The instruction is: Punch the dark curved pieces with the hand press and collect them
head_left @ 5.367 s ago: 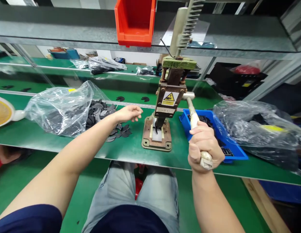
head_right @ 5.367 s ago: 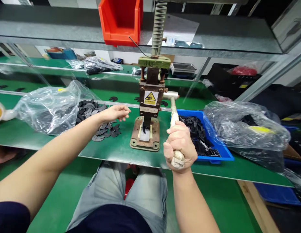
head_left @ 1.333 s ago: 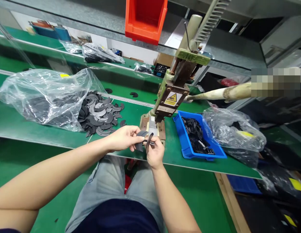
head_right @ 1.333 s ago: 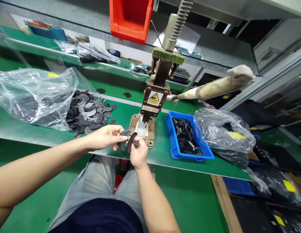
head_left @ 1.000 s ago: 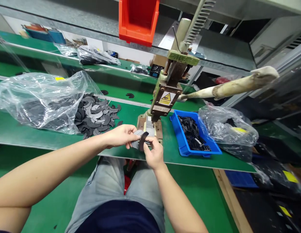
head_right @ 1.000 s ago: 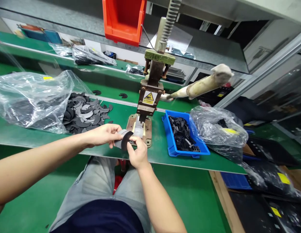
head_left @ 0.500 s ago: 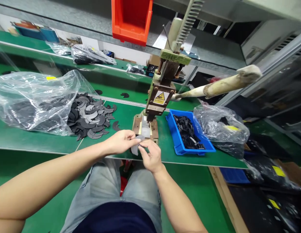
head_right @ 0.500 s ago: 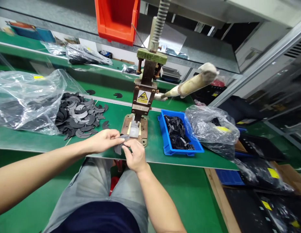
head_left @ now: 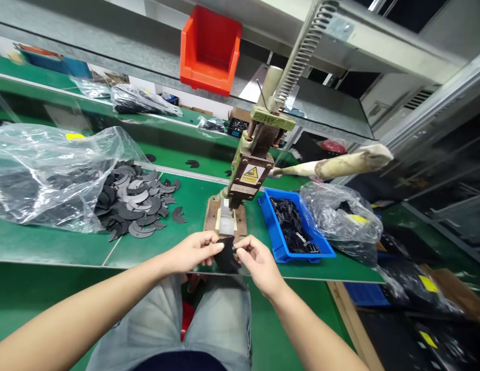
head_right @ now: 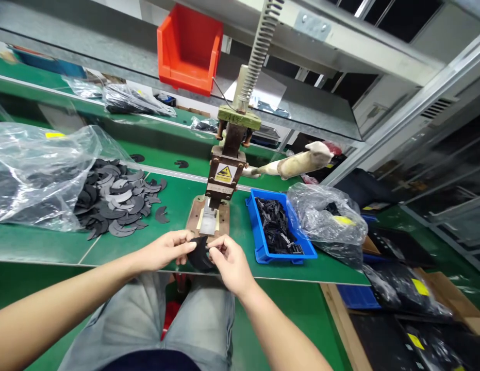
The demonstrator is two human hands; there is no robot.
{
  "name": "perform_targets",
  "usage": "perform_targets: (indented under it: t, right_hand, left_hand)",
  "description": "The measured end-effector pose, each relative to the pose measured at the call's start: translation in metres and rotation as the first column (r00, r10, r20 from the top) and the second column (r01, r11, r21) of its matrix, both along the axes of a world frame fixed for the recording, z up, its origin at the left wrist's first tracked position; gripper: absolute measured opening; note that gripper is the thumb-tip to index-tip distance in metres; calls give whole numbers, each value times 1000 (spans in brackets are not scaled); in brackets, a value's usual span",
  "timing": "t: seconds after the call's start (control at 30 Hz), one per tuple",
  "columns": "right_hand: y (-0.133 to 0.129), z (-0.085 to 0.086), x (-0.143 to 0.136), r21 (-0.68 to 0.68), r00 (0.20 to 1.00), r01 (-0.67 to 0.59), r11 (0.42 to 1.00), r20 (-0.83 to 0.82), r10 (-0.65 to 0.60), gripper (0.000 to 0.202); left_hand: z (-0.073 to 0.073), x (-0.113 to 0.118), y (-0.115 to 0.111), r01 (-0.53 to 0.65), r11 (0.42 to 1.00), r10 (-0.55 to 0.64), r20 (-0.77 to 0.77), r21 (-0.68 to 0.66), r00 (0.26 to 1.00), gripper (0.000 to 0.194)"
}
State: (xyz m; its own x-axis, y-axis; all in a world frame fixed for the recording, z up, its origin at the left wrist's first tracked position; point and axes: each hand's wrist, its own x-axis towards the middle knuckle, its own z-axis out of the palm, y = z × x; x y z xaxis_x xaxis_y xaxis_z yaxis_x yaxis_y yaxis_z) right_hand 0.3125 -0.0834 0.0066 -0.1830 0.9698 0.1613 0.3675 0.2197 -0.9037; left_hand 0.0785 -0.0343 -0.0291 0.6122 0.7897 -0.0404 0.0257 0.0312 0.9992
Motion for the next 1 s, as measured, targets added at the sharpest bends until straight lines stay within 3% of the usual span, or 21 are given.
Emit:
perform_targets:
  t: [0.17, 0.3, 0.47, 0.6, 0.67, 0.77, 0.87, 1.0]
  right_hand:
    - [55, 25, 41, 5, 975, 137, 991, 176, -136, 20]
    - [137, 43, 81, 111, 872, 297, 948, 373, -317, 17]
    - [243, 67, 124, 253, 662, 421, 871, 572, -485, 25]
    - [289, 70, 146, 266, 538, 444, 855, 684, -493, 46]
    - [294, 63, 155, 264, 496, 449, 854, 722, -483, 52]
    - [281, 50, 169, 255, 447, 433, 865, 773, -451, 47]
    - [250, 41, 186, 186, 411, 411, 892, 836, -363, 43]
    - [195, 29, 210, -69, 409, 365, 928, 908, -93, 38]
  left_hand:
    - [-38, -22, 11, -183, 932, 272, -268, 313, 924, 44]
    - [-57, -28, 10, -95, 895, 275, -371, 437, 887, 40]
    - [-65, -24, 9, 14, 843, 249, -413, 538, 876, 36]
    - [-68, -27, 12, -4, 841, 262, -402, 541, 877, 35]
    - [-69, -28, 13, -8, 846, 259, -398, 532, 880, 35]
    - [-70, -30, 14, 1, 856, 244, -406, 517, 881, 34]
    - [-69, -30, 14, 14, 861, 232, -418, 508, 878, 34]
    - [-70, -29, 13, 37, 851, 232, -438, 524, 868, 35]
